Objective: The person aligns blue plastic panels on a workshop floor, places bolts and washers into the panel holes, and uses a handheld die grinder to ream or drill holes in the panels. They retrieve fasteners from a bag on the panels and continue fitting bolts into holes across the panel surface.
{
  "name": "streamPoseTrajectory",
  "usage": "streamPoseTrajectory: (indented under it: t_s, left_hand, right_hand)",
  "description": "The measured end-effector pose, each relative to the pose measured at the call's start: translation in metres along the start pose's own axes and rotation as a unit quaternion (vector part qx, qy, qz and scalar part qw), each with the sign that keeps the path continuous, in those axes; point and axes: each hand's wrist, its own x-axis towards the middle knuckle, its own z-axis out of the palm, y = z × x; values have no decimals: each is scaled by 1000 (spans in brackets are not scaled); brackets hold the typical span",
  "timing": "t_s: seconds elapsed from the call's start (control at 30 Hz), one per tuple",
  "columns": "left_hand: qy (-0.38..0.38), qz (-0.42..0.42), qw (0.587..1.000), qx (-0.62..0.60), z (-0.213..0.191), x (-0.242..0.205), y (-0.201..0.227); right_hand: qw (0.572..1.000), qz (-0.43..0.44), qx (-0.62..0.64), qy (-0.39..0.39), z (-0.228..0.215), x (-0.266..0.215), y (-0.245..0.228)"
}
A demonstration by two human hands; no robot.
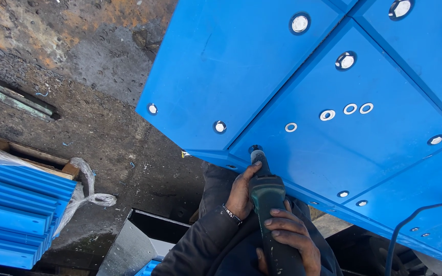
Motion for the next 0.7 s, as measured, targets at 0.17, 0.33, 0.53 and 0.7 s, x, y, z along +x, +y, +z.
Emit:
streamPoseTrajectory:
  t_s: [0.17,0.33,0.53,0.7]
  left_hand:
    - [-3,14,1000,3,5,-2,3]
    - [-7,32,999,5,2,-2,2]
    - [-6,8,1000,-5,-2,1,-1]
    - [-21,-14,999,-27,-9,8,-3]
  right_hand:
    - [999,-33,30,5,1,-1,13]
    - [999,-36,36,17,3,-12,39]
    - [993,-100,-12,-57,-4,-33,88]
    - [996,-73,-5,-44,3,-5,37]
